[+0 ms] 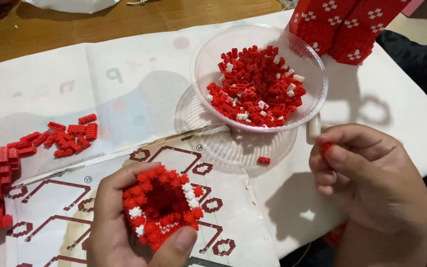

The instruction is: The person assembles a small, hollow, cube-like structure using red and white plastic bricks. They hold the partially built object in their left hand and use their right hand to pick up individual bricks from a nearby bowl and attach them to the structure.

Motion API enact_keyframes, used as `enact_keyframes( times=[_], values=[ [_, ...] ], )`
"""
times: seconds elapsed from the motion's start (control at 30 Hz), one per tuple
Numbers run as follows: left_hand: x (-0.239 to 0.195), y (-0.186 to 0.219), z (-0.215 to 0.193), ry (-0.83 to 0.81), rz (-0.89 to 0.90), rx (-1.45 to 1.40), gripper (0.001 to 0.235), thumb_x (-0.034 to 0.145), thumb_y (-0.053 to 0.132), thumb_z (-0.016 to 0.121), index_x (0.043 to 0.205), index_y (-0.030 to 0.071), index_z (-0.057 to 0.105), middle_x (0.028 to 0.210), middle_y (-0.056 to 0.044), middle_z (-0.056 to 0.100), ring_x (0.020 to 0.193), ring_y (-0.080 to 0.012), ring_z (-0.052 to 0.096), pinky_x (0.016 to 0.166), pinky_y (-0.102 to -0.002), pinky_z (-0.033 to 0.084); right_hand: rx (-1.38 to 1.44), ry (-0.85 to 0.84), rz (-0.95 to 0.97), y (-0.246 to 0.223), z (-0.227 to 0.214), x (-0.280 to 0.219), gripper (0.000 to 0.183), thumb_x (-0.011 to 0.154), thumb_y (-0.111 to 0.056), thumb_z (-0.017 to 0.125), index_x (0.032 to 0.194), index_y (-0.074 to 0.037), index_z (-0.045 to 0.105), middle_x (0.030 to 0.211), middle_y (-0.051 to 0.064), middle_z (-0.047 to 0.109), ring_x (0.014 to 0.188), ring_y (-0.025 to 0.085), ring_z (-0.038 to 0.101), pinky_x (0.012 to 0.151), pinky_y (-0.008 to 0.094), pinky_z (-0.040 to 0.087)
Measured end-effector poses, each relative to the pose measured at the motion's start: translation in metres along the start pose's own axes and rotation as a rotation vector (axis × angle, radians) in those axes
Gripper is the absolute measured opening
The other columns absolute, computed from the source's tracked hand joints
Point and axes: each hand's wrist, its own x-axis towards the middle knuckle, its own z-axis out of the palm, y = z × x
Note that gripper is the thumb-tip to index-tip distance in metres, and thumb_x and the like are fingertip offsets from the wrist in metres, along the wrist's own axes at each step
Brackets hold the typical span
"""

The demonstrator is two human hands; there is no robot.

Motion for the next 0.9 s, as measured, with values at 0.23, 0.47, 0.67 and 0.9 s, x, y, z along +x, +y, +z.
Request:
enact_keyframes(
  times=[0.23, 0.47, 0.67, 0.9],
  values=[
    [0.0, -0.001, 0.0, 0.006, -0.009, -0.005, 0.074, 0.049, 0.017, 0.078, 0.122, 0.011, 0.067, 0.125, -0.001, 0.067, 0.091, -0.0181, 0.073, 0.07, -0.03, 0.066, -0.645, 0.122, 0.183, -0.028, 0.068, -0.006, 0.019, 0.078, 0.004, 0.083, 0.096, 0.006, 0.09, 0.062, 0.019, 0.081, 0.054, 0.021, 0.068, 0.052, 0.03, 0.056],
    [0.001, 0.001, -0.004, -0.045, -0.013, -0.017, 0.075, 0.052, 0.026, 0.081, 0.124, 0.013, 0.067, 0.117, -0.004, 0.073, 0.091, -0.0182, 0.075, 0.072, -0.03, 0.067, -0.906, 0.178, 0.395, -0.032, 0.086, -0.005, 0.038, 0.076, -0.001, 0.088, 0.11, -0.015, 0.099, 0.079, 0.005, 0.086, 0.072, 0.011, 0.071, 0.065, 0.027, 0.056],
    [0.001, 0.002, -0.006, -0.076, -0.069, -0.049, 0.075, 0.05, 0.02, 0.083, 0.124, 0.016, 0.069, 0.12, -0.003, 0.072, 0.09, -0.0183, 0.076, 0.071, -0.03, 0.069, -0.801, 0.183, 0.174, -0.024, 0.067, -0.013, 0.017, 0.071, 0.005, 0.09, 0.084, 0.003, 0.08, 0.076, 0.011, 0.084, 0.069, 0.017, 0.073, 0.063, 0.028, 0.056],
    [0.001, 0.0, -0.006, -0.19, 0.032, -0.11, 0.084, 0.047, 0.017, 0.093, 0.126, 0.015, 0.063, 0.105, -0.007, 0.078, 0.081, -0.0139, 0.077, 0.066, -0.027, 0.073, -0.853, -0.096, -0.344, -0.03, 0.096, -0.022, 0.014, 0.066, 0.0, 0.087, 0.072, -0.002, 0.074, 0.081, 0.01, 0.08, 0.072, 0.011, 0.077, 0.062, 0.017, 0.061]
  ],
)
